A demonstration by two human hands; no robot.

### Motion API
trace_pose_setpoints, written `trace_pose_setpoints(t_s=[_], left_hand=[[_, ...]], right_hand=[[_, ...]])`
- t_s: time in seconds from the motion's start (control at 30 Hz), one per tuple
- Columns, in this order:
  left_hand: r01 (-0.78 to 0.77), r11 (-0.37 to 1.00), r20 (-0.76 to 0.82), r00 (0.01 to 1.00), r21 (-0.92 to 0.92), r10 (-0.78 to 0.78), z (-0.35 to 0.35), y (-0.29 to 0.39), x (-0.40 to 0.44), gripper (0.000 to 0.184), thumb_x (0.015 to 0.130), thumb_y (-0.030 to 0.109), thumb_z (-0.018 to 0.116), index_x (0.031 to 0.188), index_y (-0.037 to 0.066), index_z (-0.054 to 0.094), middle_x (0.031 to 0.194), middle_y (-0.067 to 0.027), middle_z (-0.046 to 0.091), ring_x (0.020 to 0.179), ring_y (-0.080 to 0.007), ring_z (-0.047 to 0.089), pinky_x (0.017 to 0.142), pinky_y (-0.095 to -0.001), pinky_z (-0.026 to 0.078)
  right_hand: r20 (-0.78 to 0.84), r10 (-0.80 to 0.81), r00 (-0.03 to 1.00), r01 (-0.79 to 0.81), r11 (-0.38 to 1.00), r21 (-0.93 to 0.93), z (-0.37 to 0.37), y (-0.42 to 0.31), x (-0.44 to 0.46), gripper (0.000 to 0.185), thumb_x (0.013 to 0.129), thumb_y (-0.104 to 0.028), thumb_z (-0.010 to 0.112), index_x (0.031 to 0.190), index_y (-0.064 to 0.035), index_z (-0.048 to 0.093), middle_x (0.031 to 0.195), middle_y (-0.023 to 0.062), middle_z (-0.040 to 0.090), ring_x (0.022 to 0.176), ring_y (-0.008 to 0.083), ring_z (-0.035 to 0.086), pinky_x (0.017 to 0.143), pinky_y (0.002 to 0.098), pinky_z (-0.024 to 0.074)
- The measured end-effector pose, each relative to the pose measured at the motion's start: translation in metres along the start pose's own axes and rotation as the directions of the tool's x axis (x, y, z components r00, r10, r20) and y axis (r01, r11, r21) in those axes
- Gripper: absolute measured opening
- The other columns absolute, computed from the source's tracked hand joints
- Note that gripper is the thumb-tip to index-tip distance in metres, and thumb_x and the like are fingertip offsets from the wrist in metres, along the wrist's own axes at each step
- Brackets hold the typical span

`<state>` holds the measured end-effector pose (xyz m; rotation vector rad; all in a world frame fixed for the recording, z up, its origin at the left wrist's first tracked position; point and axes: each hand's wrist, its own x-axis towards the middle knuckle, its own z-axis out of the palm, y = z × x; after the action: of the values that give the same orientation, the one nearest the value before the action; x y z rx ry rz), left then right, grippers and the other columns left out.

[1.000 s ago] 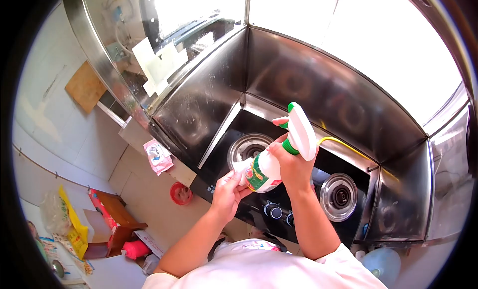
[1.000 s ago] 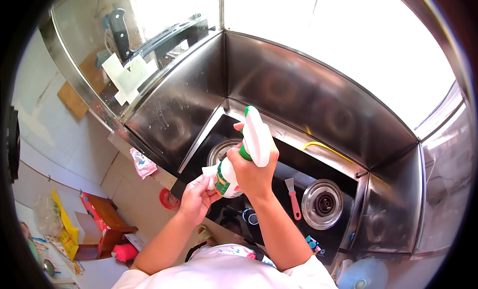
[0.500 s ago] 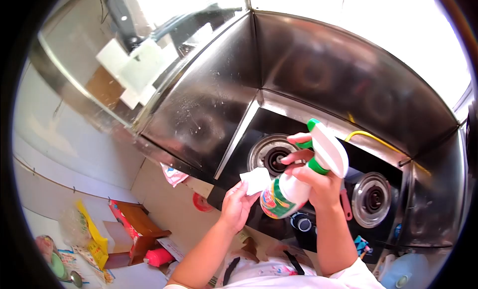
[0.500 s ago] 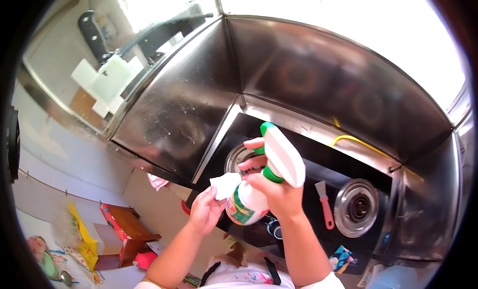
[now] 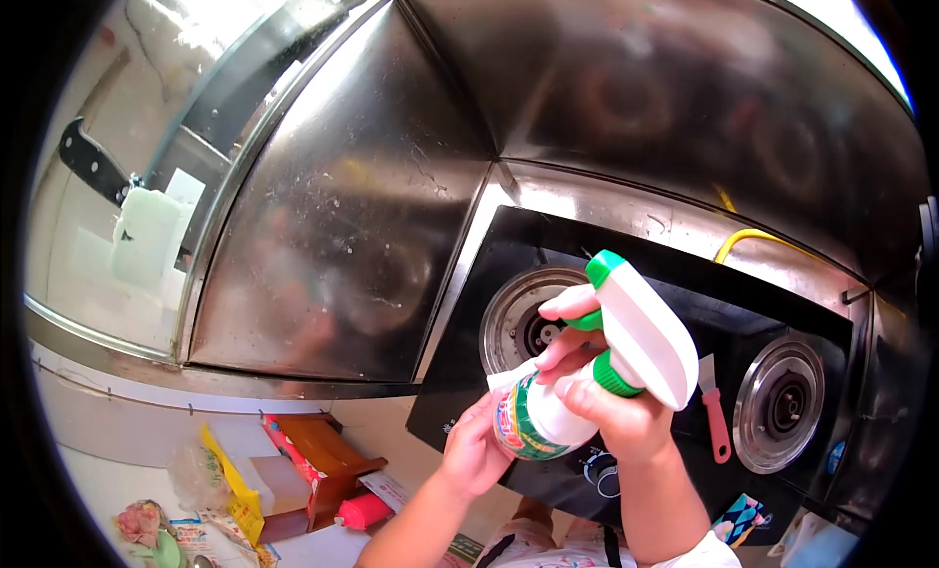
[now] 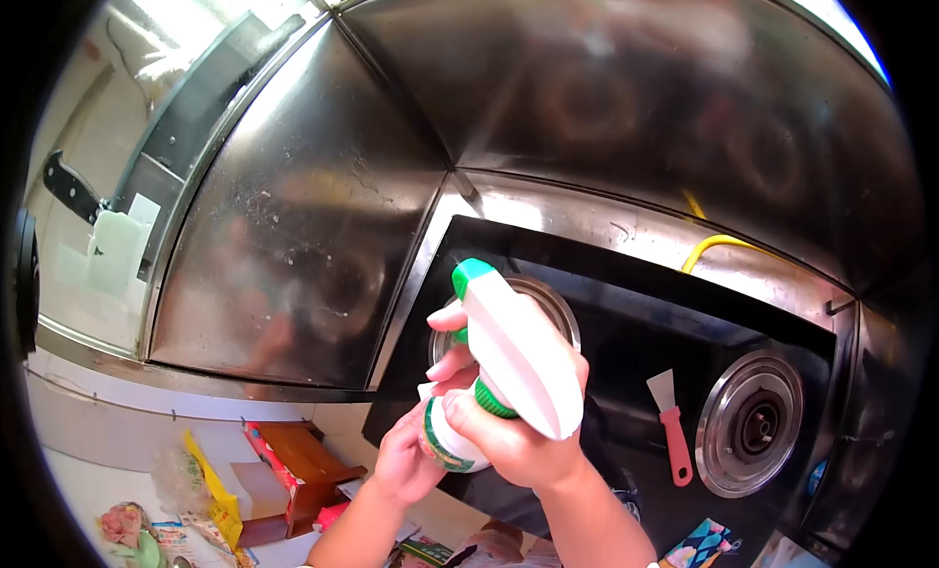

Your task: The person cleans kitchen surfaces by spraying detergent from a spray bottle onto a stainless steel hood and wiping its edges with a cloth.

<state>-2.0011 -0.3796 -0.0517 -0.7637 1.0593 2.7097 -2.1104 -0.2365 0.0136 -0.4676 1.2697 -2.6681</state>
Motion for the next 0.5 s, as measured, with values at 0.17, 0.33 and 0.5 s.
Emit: trace_pose_setpoints(t_s=[0.17, 0.33, 0.5], left_hand=[[-0.070, 0.997, 0.008, 0.997, -0.030, 0.071, 0.027, 0.011, 0.013, 0.045, 0.101, 0.029, 0.034, 0.135, 0.000, 0.037, 0.127, -0.0131, 0.052, 0.118, -0.0242, 0.052, 0.102, -0.0395, 0.041], [-0.040, 0.984, 0.103, 0.993, -0.171, 0.058, 0.009, 0.006, 0.015, 0.042, 0.101, 0.032, 0.035, 0.133, 0.005, 0.036, 0.121, -0.0107, 0.054, 0.122, -0.0238, 0.049, 0.103, -0.0419, 0.040], [-0.024, 0.976, -0.048, 0.999, -0.219, 0.013, 0.022, 0.005, -0.001, 0.032, 0.101, 0.027, 0.038, 0.123, 0.006, 0.048, 0.114, -0.0097, 0.060, 0.101, -0.0225, 0.060, 0.092, -0.0396, 0.047]], right_hand=[[0.051, -0.056, 0.997, 0.059, 0.996, -0.061, -0.010, -0.010, 0.009, 0.046, 0.062, 0.006, 0.062, 0.107, 0.0112, 0.056, 0.097, 0.0150, 0.062, 0.071, 0.0148, 0.064, 0.065, 0.0254, 0.0523], [0.173, -0.028, 0.985, 0.051, 0.990, -0.129, -0.012, -0.011, -0.002, 0.039, 0.064, 0.003, 0.064, 0.103, 0.0107, 0.059, 0.094, 0.0144, 0.062, 0.070, 0.0148, 0.063, 0.064, 0.0252, 0.0499], [0.199, 0.088, 0.976, -0.038, 0.970, -0.241, -0.008, -0.002, -0.020, 0.042, 0.061, 0.001, 0.063, 0.103, 0.0076, 0.061, 0.092, 0.0132, 0.062, 0.076, 0.0198, 0.062, 0.071, 0.0273, 0.0487]])
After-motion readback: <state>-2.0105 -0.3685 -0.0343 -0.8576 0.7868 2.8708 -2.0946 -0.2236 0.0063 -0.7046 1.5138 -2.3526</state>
